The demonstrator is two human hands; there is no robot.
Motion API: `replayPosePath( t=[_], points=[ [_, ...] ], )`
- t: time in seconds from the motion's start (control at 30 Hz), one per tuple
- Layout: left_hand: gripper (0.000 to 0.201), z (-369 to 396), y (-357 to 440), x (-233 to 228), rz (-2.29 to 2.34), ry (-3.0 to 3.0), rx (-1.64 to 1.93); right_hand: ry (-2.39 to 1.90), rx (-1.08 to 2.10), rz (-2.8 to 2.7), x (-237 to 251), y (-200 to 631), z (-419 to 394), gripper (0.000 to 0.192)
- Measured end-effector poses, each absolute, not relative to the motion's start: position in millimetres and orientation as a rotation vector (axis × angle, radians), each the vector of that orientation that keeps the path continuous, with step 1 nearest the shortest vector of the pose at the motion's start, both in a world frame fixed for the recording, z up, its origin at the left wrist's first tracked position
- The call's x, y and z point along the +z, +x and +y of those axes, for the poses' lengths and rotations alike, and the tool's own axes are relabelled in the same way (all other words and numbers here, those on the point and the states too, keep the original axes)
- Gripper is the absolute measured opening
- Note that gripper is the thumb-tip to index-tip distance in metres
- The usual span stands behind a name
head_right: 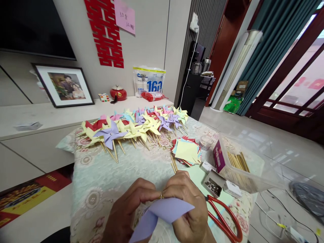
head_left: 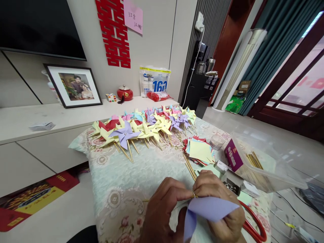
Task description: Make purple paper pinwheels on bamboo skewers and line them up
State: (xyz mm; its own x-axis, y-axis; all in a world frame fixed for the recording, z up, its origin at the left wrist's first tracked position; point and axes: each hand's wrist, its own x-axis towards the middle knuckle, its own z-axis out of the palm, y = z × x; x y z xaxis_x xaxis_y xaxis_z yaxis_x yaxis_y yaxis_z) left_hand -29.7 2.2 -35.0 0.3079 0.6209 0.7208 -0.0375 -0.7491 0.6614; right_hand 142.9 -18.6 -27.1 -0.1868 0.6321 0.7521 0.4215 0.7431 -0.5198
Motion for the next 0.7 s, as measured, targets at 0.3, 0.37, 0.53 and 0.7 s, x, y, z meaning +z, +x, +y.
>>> replayPosePath(
  t=[0.3, 0.37, 0.53, 0.7],
  points=[
    [0.03, 1.2, -20.6, -34.4, 0.624, 1.964, 1.361, -0.853, 0.197, -1.773, -22.1, 139.0, -12.6, 0.022],
    [0.026, 1.2, -20.2, -34.9, 0.639, 1.924, 1.329, -0.888, 0.213, -1.775, -22.7, 139.1, -12.7, 0.016],
    [0.014, -1.8, -19.4, -34.7, 0.764, 1.727, 1.182, -1.003, 0.269, -1.733, -23.5, 140.5, -14.3, 0.008],
    [0.004, 1.5, -13.5, -33.0, 0.795, 1.36, 1.022, -1.124, 0.475, -1.671, -22.7, 140.2, -12.3, 0.008]
  ],
)
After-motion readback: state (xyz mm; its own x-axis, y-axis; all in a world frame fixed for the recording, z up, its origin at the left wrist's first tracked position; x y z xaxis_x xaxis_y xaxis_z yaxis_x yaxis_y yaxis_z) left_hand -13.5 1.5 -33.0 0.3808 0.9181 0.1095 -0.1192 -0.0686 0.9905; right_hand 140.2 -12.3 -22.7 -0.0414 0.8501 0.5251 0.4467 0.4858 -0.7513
